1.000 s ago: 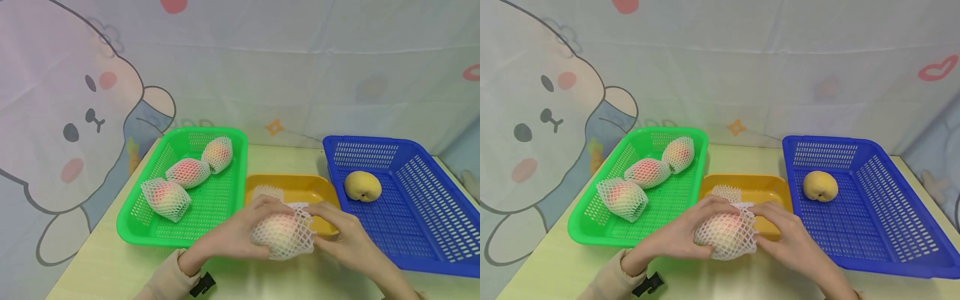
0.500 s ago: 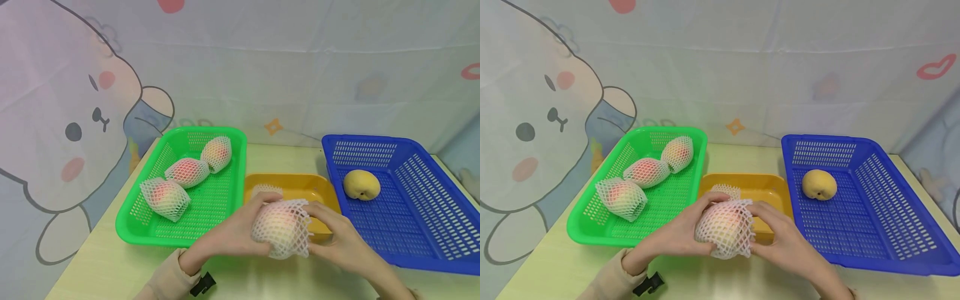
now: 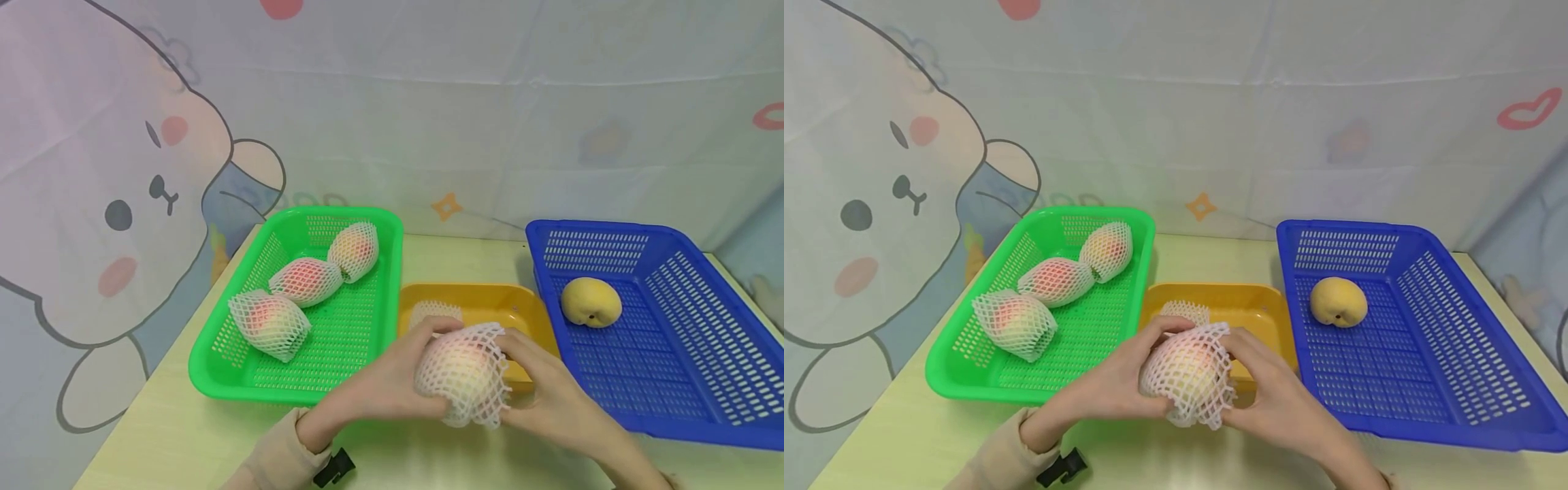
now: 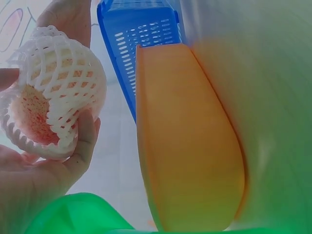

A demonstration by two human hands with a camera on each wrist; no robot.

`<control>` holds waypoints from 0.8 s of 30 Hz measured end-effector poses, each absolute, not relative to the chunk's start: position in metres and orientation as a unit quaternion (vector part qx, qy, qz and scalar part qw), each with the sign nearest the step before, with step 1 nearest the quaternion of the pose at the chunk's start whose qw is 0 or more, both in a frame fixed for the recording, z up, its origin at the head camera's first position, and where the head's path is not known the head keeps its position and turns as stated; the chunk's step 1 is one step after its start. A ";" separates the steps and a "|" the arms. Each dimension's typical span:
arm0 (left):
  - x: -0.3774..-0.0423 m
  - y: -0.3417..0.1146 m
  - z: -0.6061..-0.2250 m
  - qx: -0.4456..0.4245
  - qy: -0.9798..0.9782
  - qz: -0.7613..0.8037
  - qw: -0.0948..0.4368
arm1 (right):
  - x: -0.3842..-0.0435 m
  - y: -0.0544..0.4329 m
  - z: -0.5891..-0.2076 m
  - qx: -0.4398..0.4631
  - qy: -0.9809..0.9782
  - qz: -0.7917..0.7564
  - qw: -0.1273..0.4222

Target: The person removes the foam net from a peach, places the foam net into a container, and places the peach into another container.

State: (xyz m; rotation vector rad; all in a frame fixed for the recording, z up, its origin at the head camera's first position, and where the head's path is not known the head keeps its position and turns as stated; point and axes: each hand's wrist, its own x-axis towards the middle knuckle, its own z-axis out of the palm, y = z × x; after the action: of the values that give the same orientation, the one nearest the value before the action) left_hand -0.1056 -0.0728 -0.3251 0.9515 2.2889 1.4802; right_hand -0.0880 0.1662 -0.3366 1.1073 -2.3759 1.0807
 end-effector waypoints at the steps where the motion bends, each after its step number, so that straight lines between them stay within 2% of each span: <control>1: -0.105 -0.073 -0.325 0.326 0.787 0.508 0.126 | -0.088 0.166 -0.337 0.384 -0.830 0.374 0.154; 24: -0.104 -0.074 -0.324 0.332 0.792 0.499 0.114 | -0.085 0.165 -0.337 0.366 -0.849 0.348 0.155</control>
State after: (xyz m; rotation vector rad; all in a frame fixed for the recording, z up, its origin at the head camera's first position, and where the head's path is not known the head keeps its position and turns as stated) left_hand -0.1037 -0.0735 -0.3240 0.9737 2.3228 1.4642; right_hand -0.0850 0.1649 -0.3373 1.0483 -2.4317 0.9979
